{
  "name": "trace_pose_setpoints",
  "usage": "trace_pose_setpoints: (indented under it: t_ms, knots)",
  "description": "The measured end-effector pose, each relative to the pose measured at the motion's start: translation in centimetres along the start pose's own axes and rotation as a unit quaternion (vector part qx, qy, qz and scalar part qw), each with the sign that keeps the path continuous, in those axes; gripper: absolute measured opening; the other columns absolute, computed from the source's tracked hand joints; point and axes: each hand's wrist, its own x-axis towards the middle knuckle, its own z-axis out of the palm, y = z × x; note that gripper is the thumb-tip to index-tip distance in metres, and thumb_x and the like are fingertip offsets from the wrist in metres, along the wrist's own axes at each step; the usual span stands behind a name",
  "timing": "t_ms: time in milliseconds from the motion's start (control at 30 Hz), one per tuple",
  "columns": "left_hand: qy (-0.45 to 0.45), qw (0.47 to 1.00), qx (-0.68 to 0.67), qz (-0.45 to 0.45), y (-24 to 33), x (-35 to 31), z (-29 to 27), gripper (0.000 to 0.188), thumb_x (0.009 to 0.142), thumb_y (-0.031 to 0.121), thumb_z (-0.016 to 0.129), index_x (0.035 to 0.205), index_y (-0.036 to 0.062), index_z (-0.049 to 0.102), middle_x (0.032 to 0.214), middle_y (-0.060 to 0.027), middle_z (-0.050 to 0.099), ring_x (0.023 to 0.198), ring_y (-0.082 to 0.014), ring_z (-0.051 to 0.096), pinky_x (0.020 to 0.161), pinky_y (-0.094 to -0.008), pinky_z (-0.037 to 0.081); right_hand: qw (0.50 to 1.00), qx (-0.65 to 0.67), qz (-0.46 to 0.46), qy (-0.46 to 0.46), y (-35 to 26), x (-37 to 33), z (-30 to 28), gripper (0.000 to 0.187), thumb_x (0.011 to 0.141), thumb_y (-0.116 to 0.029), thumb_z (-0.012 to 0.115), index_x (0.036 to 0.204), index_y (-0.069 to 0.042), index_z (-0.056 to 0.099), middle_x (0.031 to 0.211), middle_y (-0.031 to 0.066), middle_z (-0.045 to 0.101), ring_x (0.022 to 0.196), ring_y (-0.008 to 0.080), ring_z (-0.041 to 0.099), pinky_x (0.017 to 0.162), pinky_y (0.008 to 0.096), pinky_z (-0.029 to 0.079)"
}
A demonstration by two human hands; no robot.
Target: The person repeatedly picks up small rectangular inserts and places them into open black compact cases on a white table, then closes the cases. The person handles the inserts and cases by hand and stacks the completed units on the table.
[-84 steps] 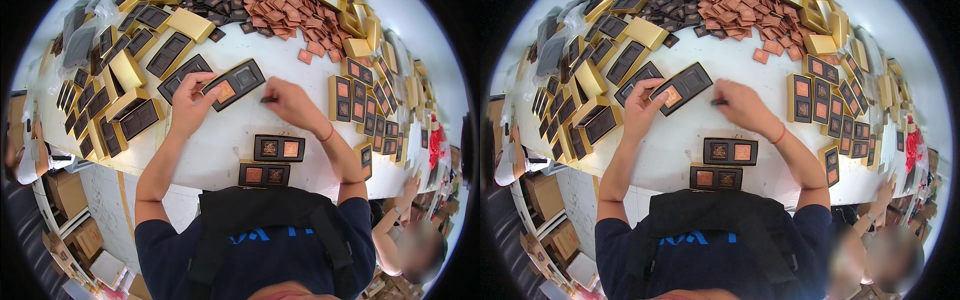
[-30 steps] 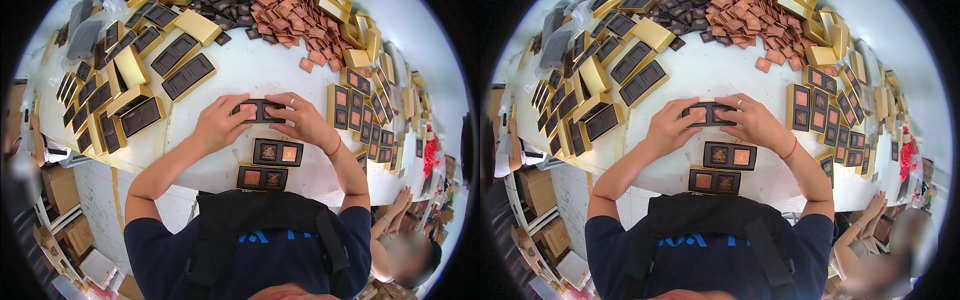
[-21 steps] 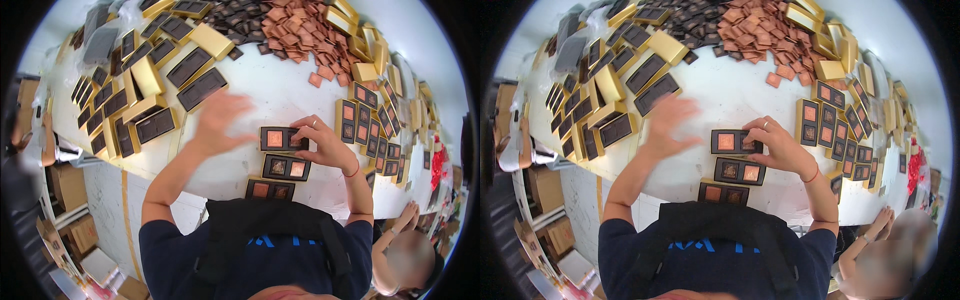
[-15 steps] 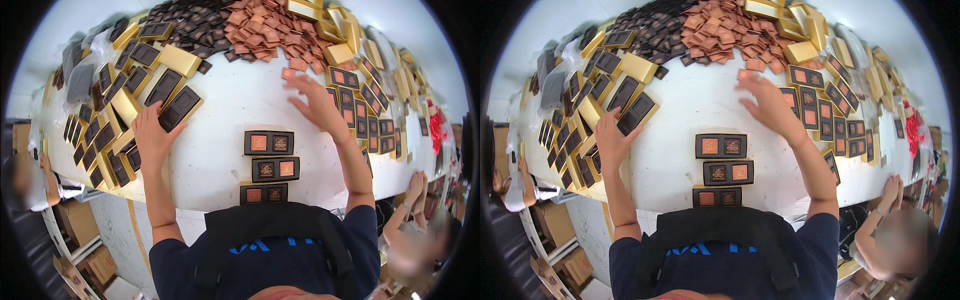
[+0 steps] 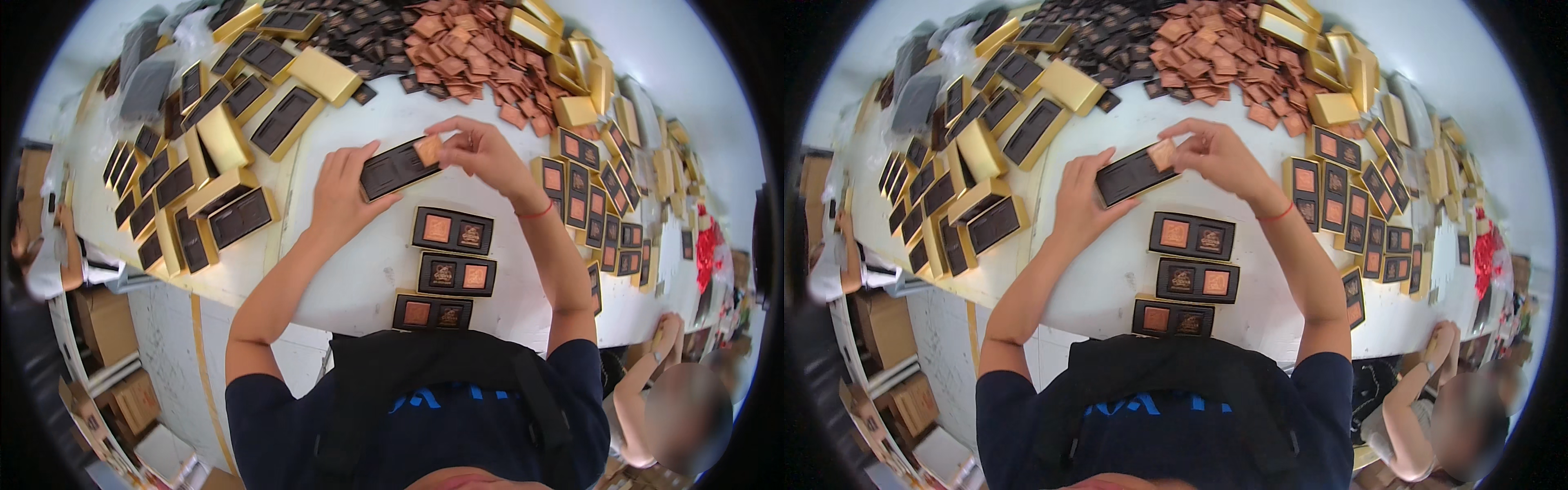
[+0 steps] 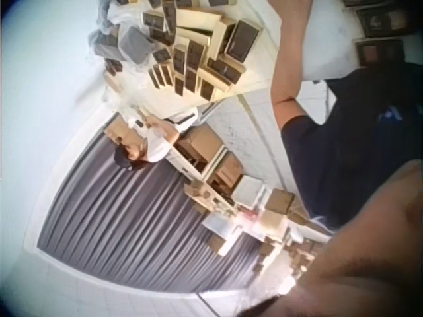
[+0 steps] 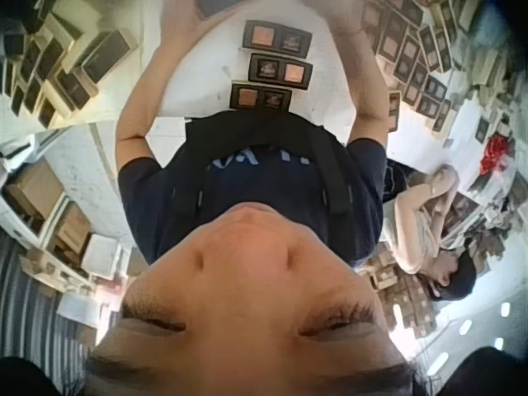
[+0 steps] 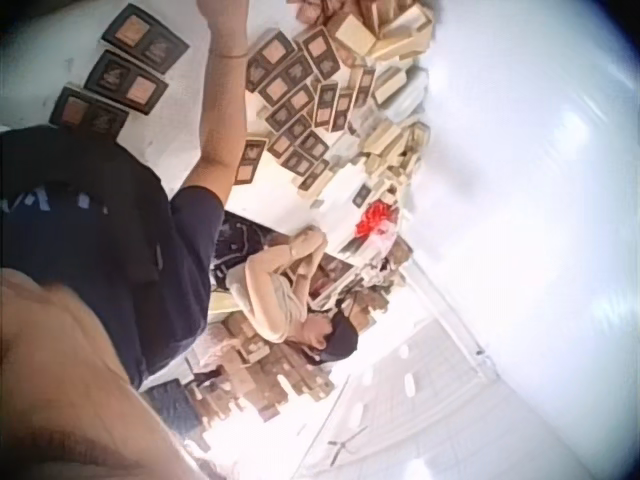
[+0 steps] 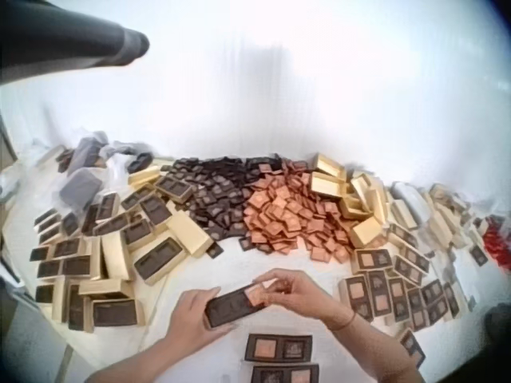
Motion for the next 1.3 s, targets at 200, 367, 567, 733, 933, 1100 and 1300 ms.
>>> trace_pose_setpoints:
  t_ms: [200,367,567,733,933,1100,1300]
  knots:
    - [0.005,0.998,-0.050,-0.039,-0.1,-0.2,0.9,0.098,0.062,0.017,0.094,0.145,0.0103,0.043,0.114,-0.0102,0.059,0.107,-0.0290,0.057,0.090,-0.0398,0.050,0.986,-0.137,-0.095,0.018,-0.5,0.9,7.0,0.026,0.085,-0.003,0.069,0.110,-0.001,0.070,0.077,0.0093,0.069,0.067,0.0163,0.063,0.067,0.0294,0.053]
    - [-0.016,0.997,-0.058,-0.042,-0.2,-0.1,0.4,0.098,0.063,0.018,0.093,0.145,0.0111,0.042,0.114,-0.0086,0.059,0.109,-0.0294,0.057,0.090,-0.0404,0.051,0.969,-0.218,-0.115,0.032,-1.4,1.0,6.6,0.030,0.082,-0.003,0.069,0.112,-0.003,0.071,0.079,0.0121,0.065,0.074,0.0256,0.065,0.070,0.0336,0.053]
    - [-0.004,0.999,-0.029,-0.013,-0.1,-0.6,0.3,0.090,0.063,0.018,0.092,0.141,0.0120,0.047,0.119,-0.0086,0.061,0.111,-0.0299,0.058,0.091,-0.0402,0.051,0.925,-0.318,-0.195,0.070,-0.5,0.6,7.0,0.025,0.080,-0.008,0.076,0.104,-0.005,0.071,0.091,0.0101,0.061,0.081,0.0283,0.064,0.072,0.0365,0.053]
    - [0.005,0.994,0.055,0.095,0.6,-1.3,-0.7,0.051,0.069,0.014,0.087,0.116,0.0104,0.067,0.118,-0.0047,0.066,0.110,-0.0281,0.061,0.092,-0.0395,0.050,0.898,-0.397,-0.185,0.047,-1.5,1.2,6.4,0.022,0.080,-0.016,0.079,0.096,-0.004,0.069,0.094,0.0099,0.064,0.081,0.0276,0.066,0.071,0.0358,0.054]
    - [0.016,0.985,0.120,0.124,1.6,-1.1,-1.6,0.035,0.073,0.012,0.082,0.106,0.0094,0.072,0.117,-0.0017,0.068,0.106,-0.0260,0.062,0.090,-0.0396,0.049,0.920,-0.347,-0.169,0.072,1.1,11.8,1.8,0.037,0.078,-0.026,0.084,0.099,0.000,0.069,0.095,0.0099,0.069,0.082,0.0222,0.067,0.072,0.0338,0.054]
    - [0.002,0.989,0.096,0.109,1.1,-1.5,-1.5,0.037,0.073,0.011,0.081,0.109,0.0094,0.072,0.116,-0.0015,0.067,0.104,-0.0257,0.060,0.089,-0.0392,0.048,0.868,-0.406,-0.219,0.187,2.9,16.8,5.0,0.038,0.071,-0.026,0.083,0.095,-0.001,0.068,0.095,0.0164,0.071,0.086,0.0372,0.069,0.080,0.0417,0.055]
    - [0.002,0.986,0.118,0.118,1.2,-1.3,-1.1,0.038,0.077,0.006,0.075,0.115,0.0094,0.070,0.108,-0.0022,0.063,0.099,-0.0250,0.058,0.092,-0.0393,0.047,0.970,-0.193,-0.147,0.032,1.1,11.4,2.4,0.018,0.079,-0.009,0.076,0.093,-0.002,0.067,0.086,0.0080,0.070,0.083,0.0206,0.068,0.077,0.0322,0.053]
